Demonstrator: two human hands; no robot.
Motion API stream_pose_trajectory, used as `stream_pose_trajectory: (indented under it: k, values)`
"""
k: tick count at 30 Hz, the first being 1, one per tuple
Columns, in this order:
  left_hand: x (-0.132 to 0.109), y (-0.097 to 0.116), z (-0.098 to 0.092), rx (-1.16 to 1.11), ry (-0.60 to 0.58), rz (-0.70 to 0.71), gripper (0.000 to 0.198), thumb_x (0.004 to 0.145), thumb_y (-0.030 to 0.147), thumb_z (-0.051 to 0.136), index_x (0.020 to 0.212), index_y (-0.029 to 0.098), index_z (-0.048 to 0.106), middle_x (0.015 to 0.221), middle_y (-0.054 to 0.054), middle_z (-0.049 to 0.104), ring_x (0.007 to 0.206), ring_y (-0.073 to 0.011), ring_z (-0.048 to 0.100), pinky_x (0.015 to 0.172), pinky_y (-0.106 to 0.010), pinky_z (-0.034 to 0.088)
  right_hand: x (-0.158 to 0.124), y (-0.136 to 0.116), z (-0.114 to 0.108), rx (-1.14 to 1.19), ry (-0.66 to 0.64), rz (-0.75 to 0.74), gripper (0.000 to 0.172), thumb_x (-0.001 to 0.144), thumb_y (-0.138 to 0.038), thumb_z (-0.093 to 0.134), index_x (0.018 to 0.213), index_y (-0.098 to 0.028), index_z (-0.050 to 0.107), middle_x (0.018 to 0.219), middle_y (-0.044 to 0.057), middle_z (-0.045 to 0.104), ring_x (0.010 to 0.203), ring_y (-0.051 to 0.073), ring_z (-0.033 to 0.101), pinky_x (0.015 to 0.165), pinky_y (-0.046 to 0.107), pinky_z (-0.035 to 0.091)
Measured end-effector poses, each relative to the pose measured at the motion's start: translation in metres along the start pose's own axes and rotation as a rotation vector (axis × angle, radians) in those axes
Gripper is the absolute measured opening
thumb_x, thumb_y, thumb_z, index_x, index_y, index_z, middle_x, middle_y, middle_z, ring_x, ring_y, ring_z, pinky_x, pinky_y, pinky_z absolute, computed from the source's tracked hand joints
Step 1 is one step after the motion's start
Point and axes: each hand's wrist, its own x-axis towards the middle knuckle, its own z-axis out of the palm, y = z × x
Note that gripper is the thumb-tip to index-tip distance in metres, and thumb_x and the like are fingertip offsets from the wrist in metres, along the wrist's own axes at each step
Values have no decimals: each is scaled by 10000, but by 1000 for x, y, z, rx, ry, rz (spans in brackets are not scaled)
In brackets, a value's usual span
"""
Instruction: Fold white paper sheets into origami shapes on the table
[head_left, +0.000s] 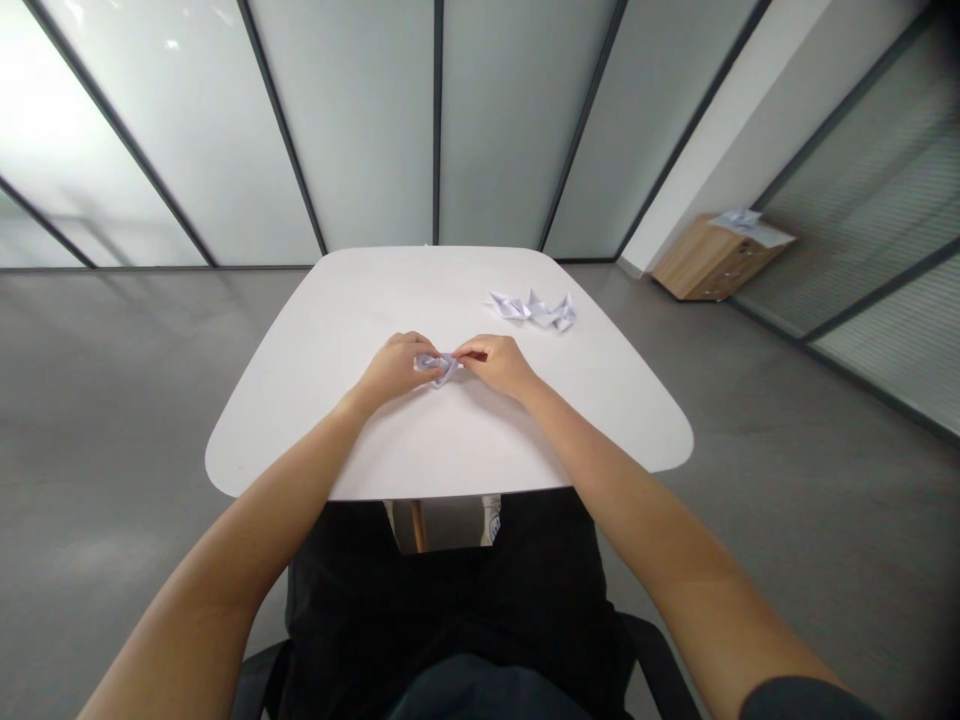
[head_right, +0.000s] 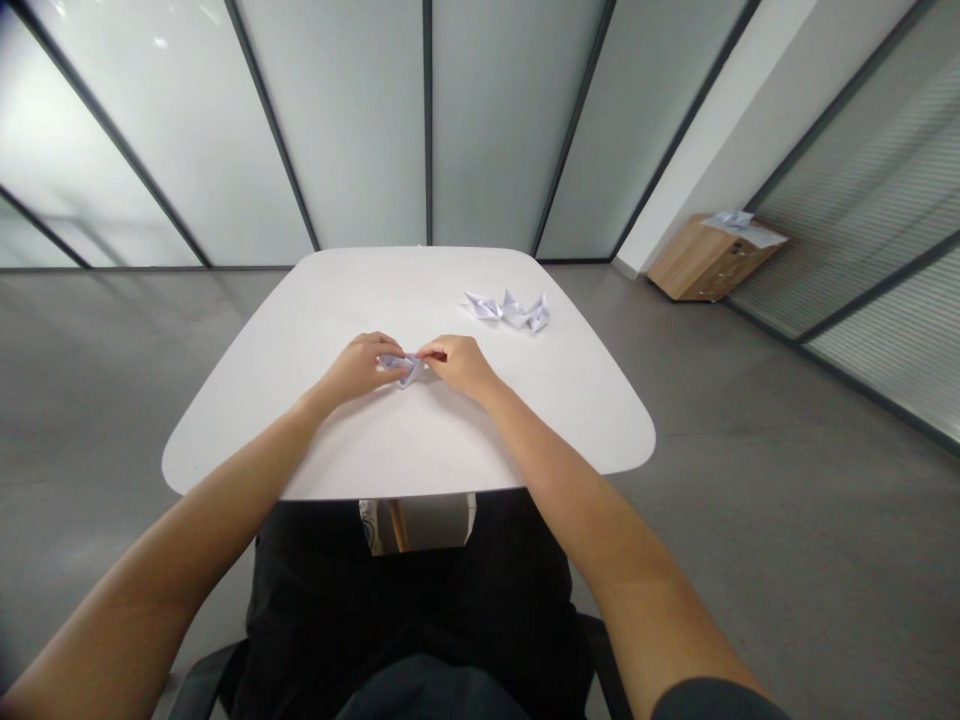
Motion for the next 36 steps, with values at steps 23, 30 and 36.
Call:
stream_pose_trajectory:
  k: [23, 30, 36]
  values:
    - [16, 35, -16, 326, -195, -112, 187, 888, 354, 619, 967, 263, 762, 1037, -84, 771, 925, -276, 693, 812, -358, 493, 3, 7, 4, -38, -56, 26, 261, 848, -83, 638, 981, -218, 818, 980, 24, 797, 862, 167, 705, 837, 275, 512]
    - [28, 32, -27, 348, -275, 54, 259, 796, 230, 677, 1011, 311, 798, 985, -60, 794, 1050, -306, 651, 978, -426, 431, 5, 9, 9, -96, -64, -19, 229, 874, -104, 645, 981, -228, 805, 991, 30, 777, 896, 177, 691, 875, 295, 504]
    - [38, 21, -25, 227, -311, -61, 156, 798, 411, 738, 853, 295, 826, 875, -56, 789, 889, -279, 690, 849, -355, 452, 4, 9, 6, -83, -44, 16, 242, 877, -91, 626, 973, -228, 803, 980, 35, 772, 891, 181, 700, 863, 297, 514]
